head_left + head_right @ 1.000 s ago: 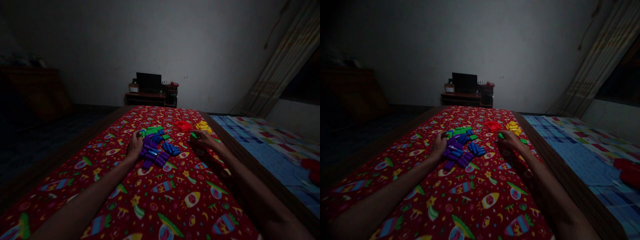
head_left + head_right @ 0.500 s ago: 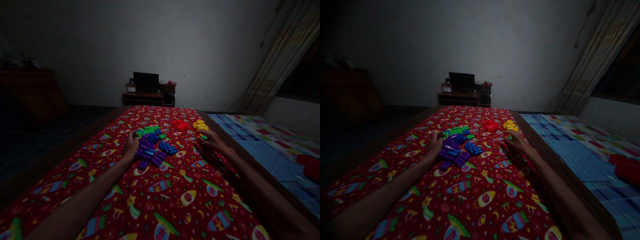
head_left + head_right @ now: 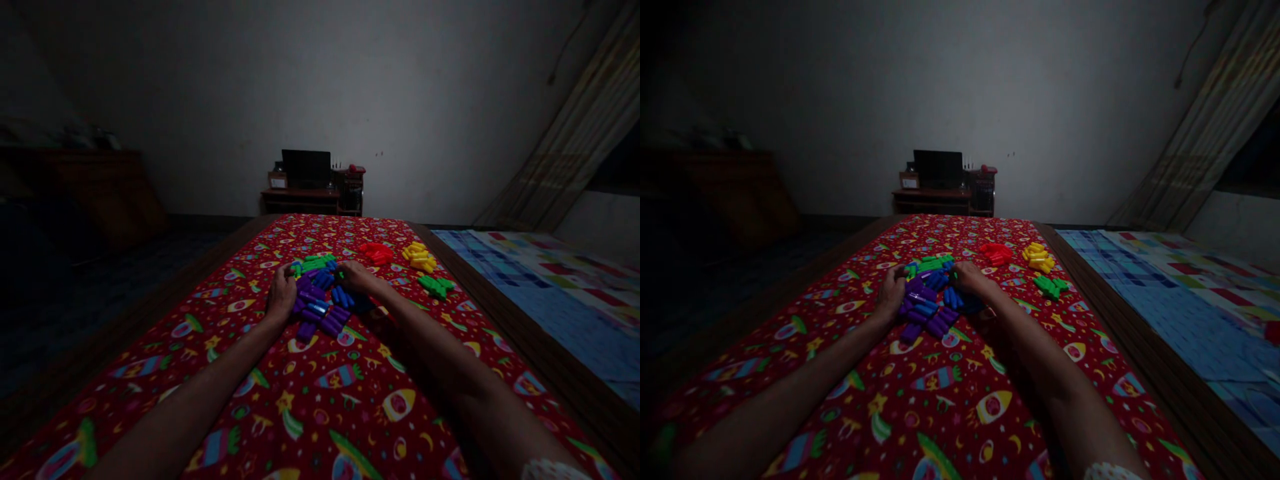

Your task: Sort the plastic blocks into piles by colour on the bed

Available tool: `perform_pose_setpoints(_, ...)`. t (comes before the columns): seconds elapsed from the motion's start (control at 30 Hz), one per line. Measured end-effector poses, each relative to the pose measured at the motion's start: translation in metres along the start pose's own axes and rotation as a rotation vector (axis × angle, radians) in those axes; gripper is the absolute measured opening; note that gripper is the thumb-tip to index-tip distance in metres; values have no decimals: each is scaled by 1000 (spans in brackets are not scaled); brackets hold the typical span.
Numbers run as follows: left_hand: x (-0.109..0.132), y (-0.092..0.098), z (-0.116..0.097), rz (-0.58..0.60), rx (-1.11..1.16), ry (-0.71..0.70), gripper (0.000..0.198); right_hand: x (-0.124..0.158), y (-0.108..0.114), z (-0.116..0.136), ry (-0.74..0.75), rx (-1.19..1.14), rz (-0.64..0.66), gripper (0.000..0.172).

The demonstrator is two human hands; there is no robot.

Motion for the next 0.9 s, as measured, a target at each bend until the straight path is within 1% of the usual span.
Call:
perform_pose_setpoints(0.07, -1, -1, 1, -1, -1, 5, 38, 10, 4, -11, -16, -33, -38, 24)
perform_pose_setpoints(0.13, -1, -2, 2, -2, 13, 19, 38, 27, 13, -31, -60, -45, -102, 26)
perform_pose_setpoints(0.27, 1, -3, -1, -5, 30, 24, 38, 73, 38, -83, -198, 14, -217, 34)
perform_pose_setpoints(0.33, 2, -2, -3, -6, 22, 22, 38, 100, 49, -109, -294, 85, -272, 33)
perform_pose_setpoints(0.43, 2, 0, -5, -19, 11, 45, 40, 136, 57, -139, -370, 164, -298, 32)
perform_pose_setpoints(0.5, 2, 2, -4, -47, 0, 82, 42, 154, 55, -149, -387, 177, -285, 31)
perform_pose_setpoints(0.6, 1, 2, -3, -79, -1, 125, 44, 166, 53, -152, -395, 151, -295, 31)
perform_pose_setpoints(0.7, 0, 2, -2, -94, 22, 127, 46, 157, 55, -139, -379, 97, -372, 32)
perform_pose_setpoints(0.8, -4, 6, 0, -147, 34, 98, 46, 124, 56, -112, -273, 4, -398, 30)
perform_pose_setpoints(0.9, -12, 16, 4, -211, 18, 52, 47, 75, 49, -75, -106, -68, -336, 31)
Point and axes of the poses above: each hand's wrist, its own x-axis away from the middle knuckle, its own y-axis out of the back of the hand, z = x × y, the point moved 3 cm from there along -x, towards the middle knuckle, and after that the axes turned 5 degrees about x, right-handed, at the moved point
